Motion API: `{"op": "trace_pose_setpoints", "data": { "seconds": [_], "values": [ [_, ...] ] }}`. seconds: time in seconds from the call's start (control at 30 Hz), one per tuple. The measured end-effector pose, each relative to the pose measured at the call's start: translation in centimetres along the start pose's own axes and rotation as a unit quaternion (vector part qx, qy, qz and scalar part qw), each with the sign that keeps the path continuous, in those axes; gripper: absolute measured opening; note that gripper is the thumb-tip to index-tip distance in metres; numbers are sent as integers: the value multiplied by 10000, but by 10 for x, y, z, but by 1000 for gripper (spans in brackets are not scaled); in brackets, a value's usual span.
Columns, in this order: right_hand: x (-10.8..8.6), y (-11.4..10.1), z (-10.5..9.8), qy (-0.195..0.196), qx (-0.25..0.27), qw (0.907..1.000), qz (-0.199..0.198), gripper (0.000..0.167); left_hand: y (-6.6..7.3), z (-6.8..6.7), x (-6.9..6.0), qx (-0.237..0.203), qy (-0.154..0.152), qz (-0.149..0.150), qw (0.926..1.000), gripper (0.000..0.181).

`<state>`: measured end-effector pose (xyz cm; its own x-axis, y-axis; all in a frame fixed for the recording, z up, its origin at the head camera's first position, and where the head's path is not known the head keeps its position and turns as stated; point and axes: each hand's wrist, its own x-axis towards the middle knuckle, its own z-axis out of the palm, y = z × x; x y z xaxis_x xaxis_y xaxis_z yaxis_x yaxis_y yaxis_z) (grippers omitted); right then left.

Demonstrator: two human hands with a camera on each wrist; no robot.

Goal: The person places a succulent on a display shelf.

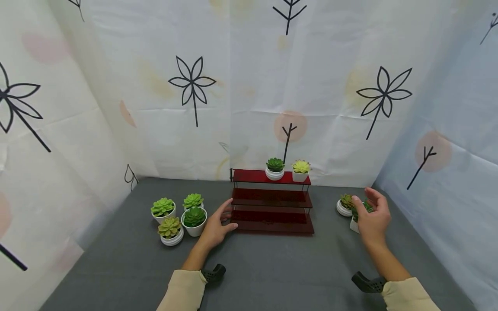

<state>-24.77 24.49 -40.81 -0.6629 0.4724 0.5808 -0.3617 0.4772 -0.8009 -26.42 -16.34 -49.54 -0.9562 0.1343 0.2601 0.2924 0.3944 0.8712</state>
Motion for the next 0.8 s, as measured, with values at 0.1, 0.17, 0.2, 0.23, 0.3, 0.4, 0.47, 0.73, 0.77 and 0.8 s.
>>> {"op": "trace_pose_setpoints", "data": {
  "seconds": [0.1,0.17,0.2,0.23,0.3,0.4,0.47,0.73,0.77,0.8],
  "values": [
    [-3,3,-10,49,-200,9996,194,41,0,1,1,15,-14,-42,10000,81],
    [-5,7,-16,98,-314,9989,339,42,-1,1,1,18,-17,-32,10000,81],
    [-6,9,-19,121,-336,9986,393,42,0,1,1,5,-13,-71,10000,82],
    [-8,11,-21,137,-361,9982,451,42,0,1,2,11,-7,-52,10000,81],
    [-9,15,-26,186,-372,9974,585,43,0,1,2,22,-9,-22,10000,81],
    [-11,21,-32,199,-442,9965,678,45,0,0,1,26,-24,0,10000,81],
    [-13,25,-35,160,-513,9962,691,46,0,0,1,44,-18,-37,10000,81],
    [-18,42,-46,-125,-729,9924,983,52,-1,-1,1,2,5,31,10000,81],
    [-19,44,-49,-211,-764,9910,1080,54,-2,-1,1,-5,-5,40,10000,81],
    [-20,46,-51,-306,-778,9894,1189,57,-2,-1,1,-10,-18,56,10000,81]
  ]
}}
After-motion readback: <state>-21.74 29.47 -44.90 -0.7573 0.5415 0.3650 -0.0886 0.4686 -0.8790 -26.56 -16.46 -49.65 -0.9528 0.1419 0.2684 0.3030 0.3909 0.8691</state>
